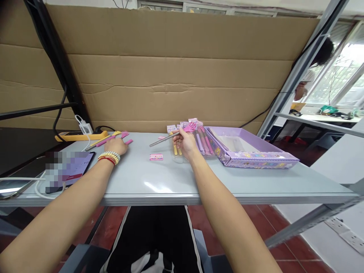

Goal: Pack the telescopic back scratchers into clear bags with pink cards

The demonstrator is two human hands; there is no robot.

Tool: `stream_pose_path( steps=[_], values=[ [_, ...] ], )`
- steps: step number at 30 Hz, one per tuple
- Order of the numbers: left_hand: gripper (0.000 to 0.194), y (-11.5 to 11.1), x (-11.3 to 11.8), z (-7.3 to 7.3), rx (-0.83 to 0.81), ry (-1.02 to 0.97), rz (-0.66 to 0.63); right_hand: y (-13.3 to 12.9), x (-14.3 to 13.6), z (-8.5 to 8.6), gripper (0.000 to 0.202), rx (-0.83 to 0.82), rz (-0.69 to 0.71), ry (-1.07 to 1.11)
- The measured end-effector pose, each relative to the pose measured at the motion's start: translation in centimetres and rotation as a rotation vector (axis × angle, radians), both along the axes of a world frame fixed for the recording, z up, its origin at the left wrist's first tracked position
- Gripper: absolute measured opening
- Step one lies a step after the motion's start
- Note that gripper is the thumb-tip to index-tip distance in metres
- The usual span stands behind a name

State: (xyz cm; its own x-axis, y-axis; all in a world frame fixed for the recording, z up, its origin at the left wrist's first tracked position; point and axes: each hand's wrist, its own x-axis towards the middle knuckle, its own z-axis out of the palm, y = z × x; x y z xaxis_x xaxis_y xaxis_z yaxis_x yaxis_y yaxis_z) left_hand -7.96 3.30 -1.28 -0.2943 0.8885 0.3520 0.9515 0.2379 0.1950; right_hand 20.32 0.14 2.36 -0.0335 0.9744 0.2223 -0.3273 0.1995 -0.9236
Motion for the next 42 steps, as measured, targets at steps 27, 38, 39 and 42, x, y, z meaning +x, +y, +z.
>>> stream_pose_path(
  steps=[27, 38, 39, 42],
  values=[
    [0.019, -3.0, 5.2, 2.4, 0.320, -0.256, -0.803, 0.0, 0.8, 0.2, 0.033, 0.081, -0.042, 0.148],
    [0.018, -3.0, 5.3, 2.7, 0.349, -0.289, -0.718, 0.3, 1.5, 0.8, 0.037, 0.174, -0.154, 0.227],
    [0.017, -3.1, 5.4, 2.7, 0.352, -0.291, -0.728, 0.3, 1.5, 0.7, 0.038, 0.180, -0.150, 0.214],
    [0.017, -3.3, 5.7, 2.7, 0.354, -0.298, -0.754, 0.5, 1.6, 0.5, 0.038, 0.183, -0.157, 0.201]
  ],
)
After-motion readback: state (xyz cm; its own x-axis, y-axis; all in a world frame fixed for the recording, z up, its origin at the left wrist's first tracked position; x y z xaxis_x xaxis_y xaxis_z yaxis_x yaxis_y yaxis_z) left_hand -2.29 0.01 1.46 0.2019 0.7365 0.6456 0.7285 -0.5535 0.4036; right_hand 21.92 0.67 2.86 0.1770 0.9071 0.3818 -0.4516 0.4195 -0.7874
